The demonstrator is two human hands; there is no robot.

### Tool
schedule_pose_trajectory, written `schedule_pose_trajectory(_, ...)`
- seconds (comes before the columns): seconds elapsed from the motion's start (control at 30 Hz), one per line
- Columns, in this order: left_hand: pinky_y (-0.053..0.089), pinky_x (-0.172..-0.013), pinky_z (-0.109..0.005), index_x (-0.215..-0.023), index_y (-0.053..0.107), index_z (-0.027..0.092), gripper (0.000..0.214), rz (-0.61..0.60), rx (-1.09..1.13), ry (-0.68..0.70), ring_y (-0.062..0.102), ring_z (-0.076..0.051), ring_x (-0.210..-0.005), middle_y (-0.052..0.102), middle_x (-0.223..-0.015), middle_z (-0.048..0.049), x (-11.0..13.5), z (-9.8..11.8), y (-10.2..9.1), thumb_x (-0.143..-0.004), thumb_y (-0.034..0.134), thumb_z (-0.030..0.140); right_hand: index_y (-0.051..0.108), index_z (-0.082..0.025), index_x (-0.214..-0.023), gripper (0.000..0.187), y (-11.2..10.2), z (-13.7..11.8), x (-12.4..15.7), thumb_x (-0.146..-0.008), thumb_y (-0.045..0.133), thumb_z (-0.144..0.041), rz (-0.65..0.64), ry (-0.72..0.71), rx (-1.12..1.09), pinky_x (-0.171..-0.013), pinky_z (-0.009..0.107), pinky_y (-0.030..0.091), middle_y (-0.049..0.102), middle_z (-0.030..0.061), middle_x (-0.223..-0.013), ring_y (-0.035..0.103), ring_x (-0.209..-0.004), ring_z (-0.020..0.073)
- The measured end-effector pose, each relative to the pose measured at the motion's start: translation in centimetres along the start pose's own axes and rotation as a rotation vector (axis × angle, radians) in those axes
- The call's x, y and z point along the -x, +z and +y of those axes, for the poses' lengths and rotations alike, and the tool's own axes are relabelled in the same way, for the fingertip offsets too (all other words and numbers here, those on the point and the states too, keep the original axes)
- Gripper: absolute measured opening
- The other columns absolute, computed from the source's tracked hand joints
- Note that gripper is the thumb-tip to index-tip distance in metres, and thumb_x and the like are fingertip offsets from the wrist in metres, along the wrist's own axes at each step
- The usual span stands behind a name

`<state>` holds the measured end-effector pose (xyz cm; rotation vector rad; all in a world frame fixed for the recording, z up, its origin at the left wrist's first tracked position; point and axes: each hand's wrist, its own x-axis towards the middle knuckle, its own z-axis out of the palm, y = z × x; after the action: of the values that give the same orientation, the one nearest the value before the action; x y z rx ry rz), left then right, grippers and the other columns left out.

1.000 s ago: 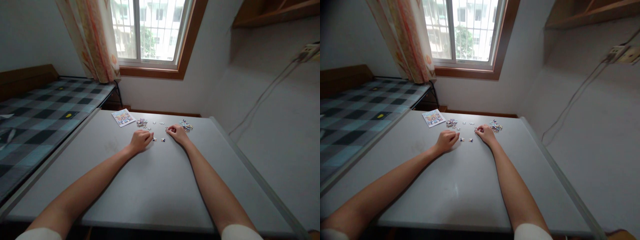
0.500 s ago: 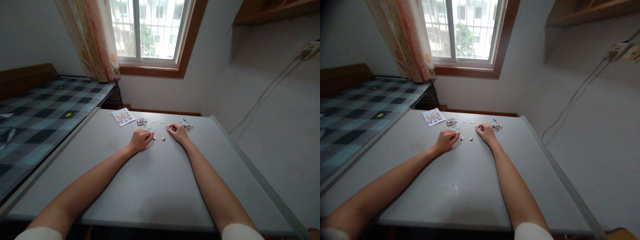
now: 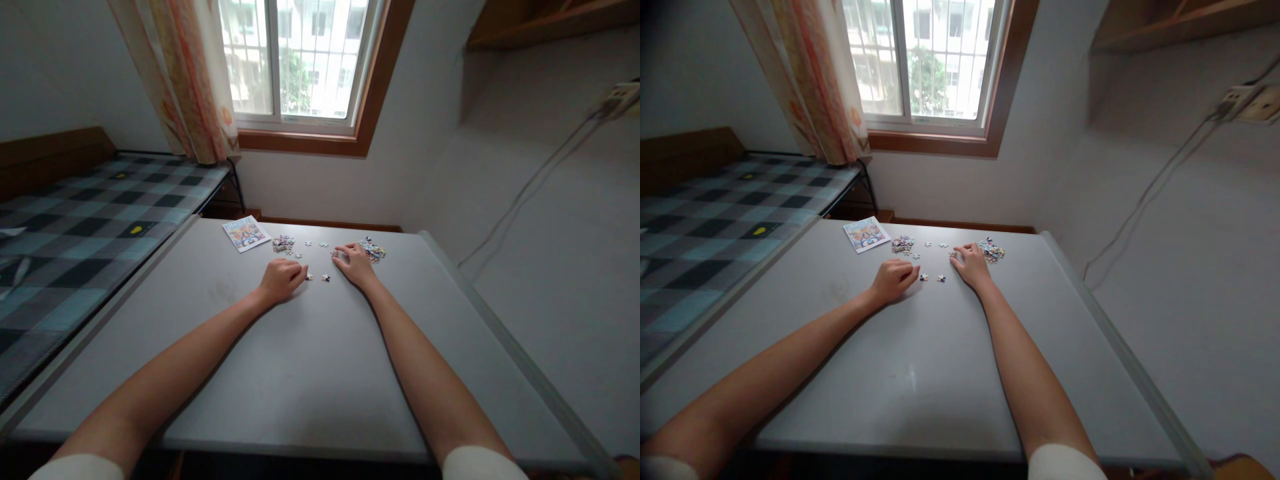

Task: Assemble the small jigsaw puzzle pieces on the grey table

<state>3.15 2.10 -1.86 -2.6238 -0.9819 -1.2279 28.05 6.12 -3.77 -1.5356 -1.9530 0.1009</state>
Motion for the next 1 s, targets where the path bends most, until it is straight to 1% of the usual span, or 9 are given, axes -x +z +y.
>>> schedule_pose_trajectory(0.07, 0.029, -0.055, -0.028, -0.048, 0.041, 0.018, 0.048, -0.009, 0.004, 0.001, 0.035, -0.009, -0.043, 0.043, -0.046, 0.0036, -0.04, 0.04, -0.04, -0.095, 0.047, 0.025, 0.071, -0.020, -0.111, 0.033, 0.01, -0.08, 0.07, -0.085, 0.060, -0.038, -0.024, -0.008, 0.046, -0.097, 0.041, 0.039, 0.057, 0.0118, -0.109, 0.052, -0.104, 0.0264)
schedule_pose_trajectory(0.13, 0.030, -0.055, -0.028, -0.048, 0.041, 0.018, 0.048, -0.015, 0.007, 0.003, 0.035, -0.009, -0.043, 0.043, -0.046, 0.0036, -0.06, 0.05, -0.04, -0.096, 0.047, 0.025, 0.072, -0.021, -0.110, 0.032, -0.09, -0.21, 0.12, -0.086, 0.058, -0.037, -0.050, -0.010, 0.057, -0.098, 0.042, 0.039, 0.058, 0.0116, -0.109, 0.051, -0.104, 0.0265)
schedule_pose_trajectory(0.33, 0.030, -0.056, -0.028, -0.049, 0.042, 0.018, 0.047, -0.034, 0.005, 0.004, 0.036, -0.009, -0.044, 0.044, -0.046, 0.0035, 0.03, -0.09, 0.02, -0.095, 0.047, 0.025, 0.074, -0.023, -0.103, 0.027, -0.47, -0.36, 0.10, -0.083, 0.061, -0.036, -0.063, -0.020, -0.005, -0.098, 0.040, 0.038, 0.059, 0.0093, -0.104, 0.052, -0.101, 0.0250)
schedule_pose_trajectory(0.43, 0.031, -0.057, -0.028, -0.049, 0.041, 0.018, 0.048, -0.036, 0.004, 0.007, 0.036, -0.010, -0.044, 0.044, -0.046, 0.0035, 0.06, -0.11, -0.04, -0.096, 0.046, 0.026, 0.073, -0.021, -0.103, 0.028, -0.50, -0.28, 0.09, -0.080, 0.064, -0.034, -0.051, -0.037, -0.048, -0.096, 0.040, 0.039, 0.060, 0.0088, -0.102, 0.054, -0.099, 0.0243)
schedule_pose_trajectory(0.53, 0.031, -0.056, -0.028, -0.049, 0.041, 0.018, 0.048, -0.038, 0.007, 0.011, 0.036, -0.009, -0.043, 0.044, -0.046, 0.0033, 0.09, -0.11, -0.06, -0.096, 0.046, 0.026, 0.072, -0.019, -0.103, 0.029, -0.52, -0.28, 0.03, -0.079, 0.063, -0.032, -0.027, -0.025, -0.106, -0.092, 0.037, 0.043, 0.061, 0.0078, -0.096, 0.056, -0.092, 0.0220)
schedule_pose_trajectory(0.63, 0.031, -0.057, -0.028, -0.049, 0.042, 0.018, 0.048, -0.043, 0.006, 0.007, 0.036, -0.009, -0.044, 0.044, -0.046, 0.0032, 0.12, -0.11, -0.05, -0.096, 0.046, 0.026, 0.071, -0.017, -0.100, 0.025, -0.58, -0.29, -0.10, -0.082, 0.058, -0.029, -0.001, 0.024, -0.176, -0.085, 0.034, 0.046, 0.061, 0.0070, -0.091, 0.057, -0.080, 0.0182)
schedule_pose_trajectory(0.7, 0.030, -0.057, -0.028, -0.049, 0.042, 0.018, 0.048, -0.046, 0.004, 0.007, 0.036, -0.010, -0.044, 0.044, -0.046, 0.0031, 0.12, -0.09, -0.07, -0.096, 0.046, 0.026, 0.072, -0.016, -0.097, 0.023, -0.60, -0.24, -0.19, -0.083, 0.055, -0.024, 0.011, 0.048, -0.192, -0.085, 0.034, 0.046, 0.060, 0.0069, -0.090, 0.057, -0.076, 0.0168)
schedule_pose_trajectory(0.83, 0.030, -0.056, -0.028, -0.049, 0.042, 0.018, 0.048, -0.046, -0.004, 0.012, 0.036, -0.010, -0.044, 0.043, -0.046, 0.0033, 0.06, -0.02, -0.13, -0.096, 0.046, 0.027, 0.074, -0.017, -0.095, 0.024, -0.50, -0.12, -0.27, -0.083, 0.053, -0.018, 0.001, 0.034, -0.161, -0.089, 0.035, 0.045, 0.060, 0.0076, -0.089, 0.058, -0.083, 0.0189)
schedule_pose_trajectory(1.0, 0.029, -0.056, -0.028, -0.049, 0.041, 0.017, 0.048, -0.045, 0.013, 0.012, 0.034, -0.009, -0.043, 0.042, -0.046, 0.0036, 0.02, 0.02, -0.09, -0.096, 0.045, 0.026, 0.077, -0.023, -0.092, 0.022, -0.17, -0.03, -0.13, -0.084, 0.056, -0.020, -0.017, -0.005, -0.109, -0.092, 0.037, 0.042, 0.061, 0.0075, -0.093, 0.056, -0.092, 0.0216)
